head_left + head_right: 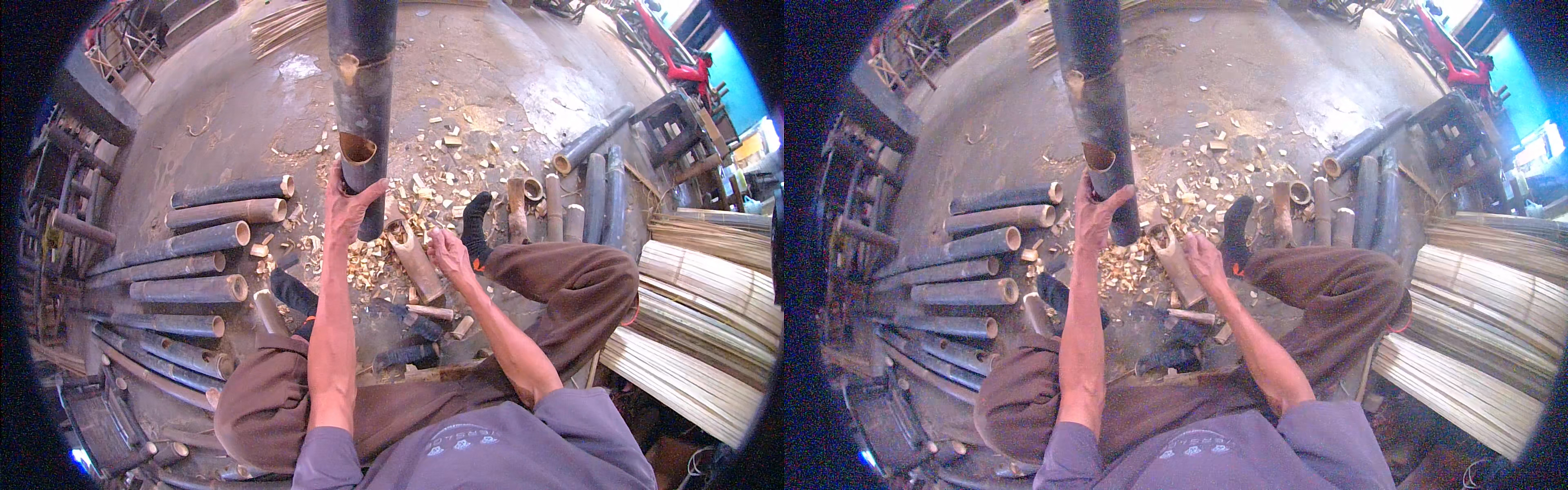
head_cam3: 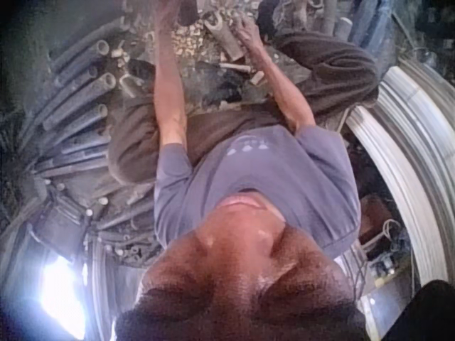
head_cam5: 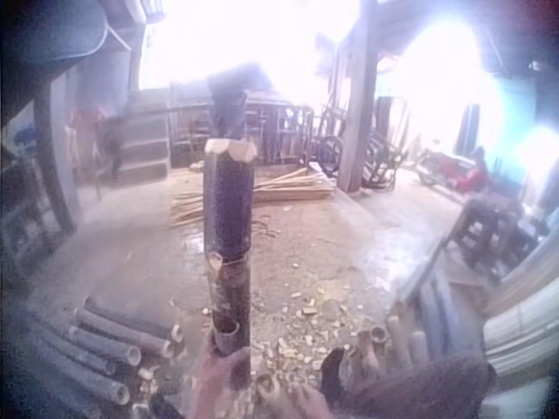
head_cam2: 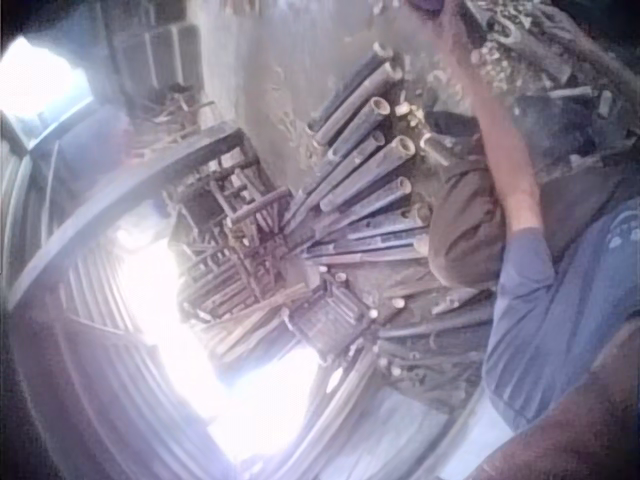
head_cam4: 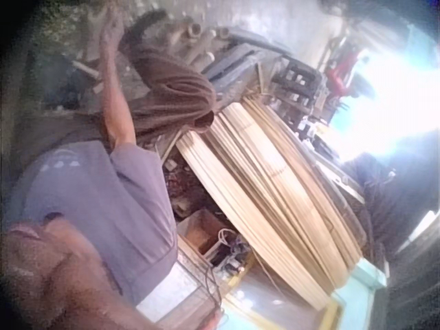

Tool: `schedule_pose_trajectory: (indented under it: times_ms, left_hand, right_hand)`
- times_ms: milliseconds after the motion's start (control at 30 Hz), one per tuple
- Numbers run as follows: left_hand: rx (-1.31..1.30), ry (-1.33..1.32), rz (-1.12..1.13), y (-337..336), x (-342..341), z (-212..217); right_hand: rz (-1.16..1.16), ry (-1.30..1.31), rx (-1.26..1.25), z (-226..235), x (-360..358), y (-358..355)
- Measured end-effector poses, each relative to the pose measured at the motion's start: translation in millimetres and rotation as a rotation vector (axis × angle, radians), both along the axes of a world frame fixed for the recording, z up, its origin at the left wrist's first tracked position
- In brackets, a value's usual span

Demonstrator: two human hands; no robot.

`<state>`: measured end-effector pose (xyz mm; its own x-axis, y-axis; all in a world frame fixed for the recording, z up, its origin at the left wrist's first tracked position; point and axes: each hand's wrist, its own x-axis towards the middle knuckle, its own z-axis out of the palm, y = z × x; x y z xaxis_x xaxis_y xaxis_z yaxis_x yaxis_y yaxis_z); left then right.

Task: The person sits on the floor and repeatedly strikes the ends of bamboo poles with a wooden mallet to shape and smooth them. The person handles multiple poles one at a time, rotating them and striking different sections.

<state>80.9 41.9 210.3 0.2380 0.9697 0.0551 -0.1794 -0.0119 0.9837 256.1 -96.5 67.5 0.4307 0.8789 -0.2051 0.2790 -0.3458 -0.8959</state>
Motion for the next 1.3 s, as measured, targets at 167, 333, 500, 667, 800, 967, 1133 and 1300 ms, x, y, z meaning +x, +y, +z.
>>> schedule_pose_trajectory:
  times_ms: [167, 333, 500, 667, 800, 967, 1133, 1300]
  left_hand:
    - [0.027, -0.032, 0.009, 2.1, -7.7, 6.0]
    - [-0.003, -0.02, 0.002, -2.5, 1.4, -0.4]
    - [-0.129, -0.121, -0.137, -17.9, 28.5, 11.1]
    - [0.131, 0.061, -0.36, -24.4, 47.0, 51.1]
    - [0.03, 0.168, -0.495, -16.7, 61.0, 30.9]
    - [-0.008, 0.316, -0.525, -20.7, 70.7, 7.9]
    - [-0.035, 0.402, -0.554, -22.6, 69.6, 5.4]
    - [-0.103, 0.564, -0.55, -14.6, 56.9, 3.3]
  right_hand:
    - [0.048, -0.067, -0.042, 32.6, -15.8, 2.9]
    - [0.112, -0.222, 0.285, 49.5, -30.5, 12.6]
    - [0.231, -0.017, 0.29, 113.8, -30.8, 20.6]
    - [0.094, -0.555, 0.078, 203.7, 60.8, 47.5]
    - [0.181, -0.908, -0.048, 267.2, 173.5, 63.0]
    - [0.148, -0.946, -0.332, 208.6, 227.8, 17.5]
    - [0.04, -0.364, -0.326, 44.4, 201.9, -44.2]
    - [-0.158, 0.168, -0.153, -31.1, 139.8, -46.3]
